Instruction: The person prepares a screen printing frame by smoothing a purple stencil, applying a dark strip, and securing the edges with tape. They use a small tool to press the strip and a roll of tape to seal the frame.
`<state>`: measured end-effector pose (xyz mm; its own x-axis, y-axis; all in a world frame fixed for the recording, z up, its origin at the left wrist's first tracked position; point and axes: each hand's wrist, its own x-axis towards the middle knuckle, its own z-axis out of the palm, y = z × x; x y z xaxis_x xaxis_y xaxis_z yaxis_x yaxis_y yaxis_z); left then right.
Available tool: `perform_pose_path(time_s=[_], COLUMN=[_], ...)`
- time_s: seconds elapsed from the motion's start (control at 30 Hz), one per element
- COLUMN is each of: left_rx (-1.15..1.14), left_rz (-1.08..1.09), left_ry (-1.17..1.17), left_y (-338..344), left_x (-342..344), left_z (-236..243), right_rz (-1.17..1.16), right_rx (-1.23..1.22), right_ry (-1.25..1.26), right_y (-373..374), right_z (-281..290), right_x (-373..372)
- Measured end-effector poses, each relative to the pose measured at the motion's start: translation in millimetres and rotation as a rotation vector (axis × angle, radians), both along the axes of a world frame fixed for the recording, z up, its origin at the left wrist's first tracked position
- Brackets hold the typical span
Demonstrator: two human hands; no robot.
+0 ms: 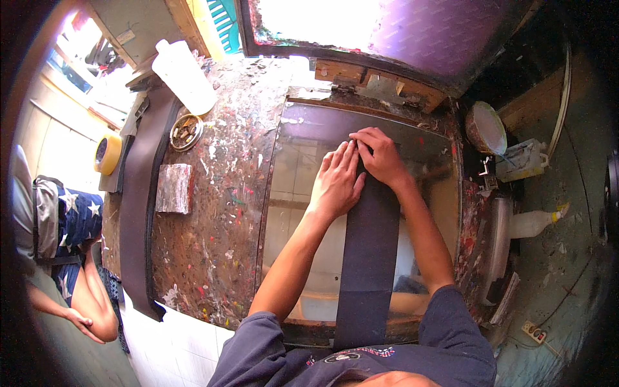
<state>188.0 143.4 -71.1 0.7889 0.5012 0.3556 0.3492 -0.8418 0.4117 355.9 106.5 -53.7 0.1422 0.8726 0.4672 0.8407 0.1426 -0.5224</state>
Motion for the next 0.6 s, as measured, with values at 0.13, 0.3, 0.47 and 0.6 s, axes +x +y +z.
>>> perform_pose_path(time_s=[0.13, 0.3, 0.47, 0.6], left_rx=[0.033, 0.05, 0.072, 0.066], left_rz=[0.007, 0.006, 0.017, 0.015], left_ry=[0.004, 0.008, 0.013, 0.019], left_y=[-0.3, -0.2, -0.9, -1.0], left_x=[1.0, 1.0, 0.9, 2.6], left_z=[-3.0, -3.4, -4.2, -5.5], right_rz=[0.016, 0.02, -0.005, -0.008], right_rx=[-0.047, -0.033, -0.08, -0.072], right_ry=[0.011, 0.006, 0.02, -0.049], right_y=[2.6, 4.7, 6.9, 3.9], right_z=[6.8, 7.6, 7.9, 5.5], right_x=[-0.5, -2.2, -3.3, -0.3])
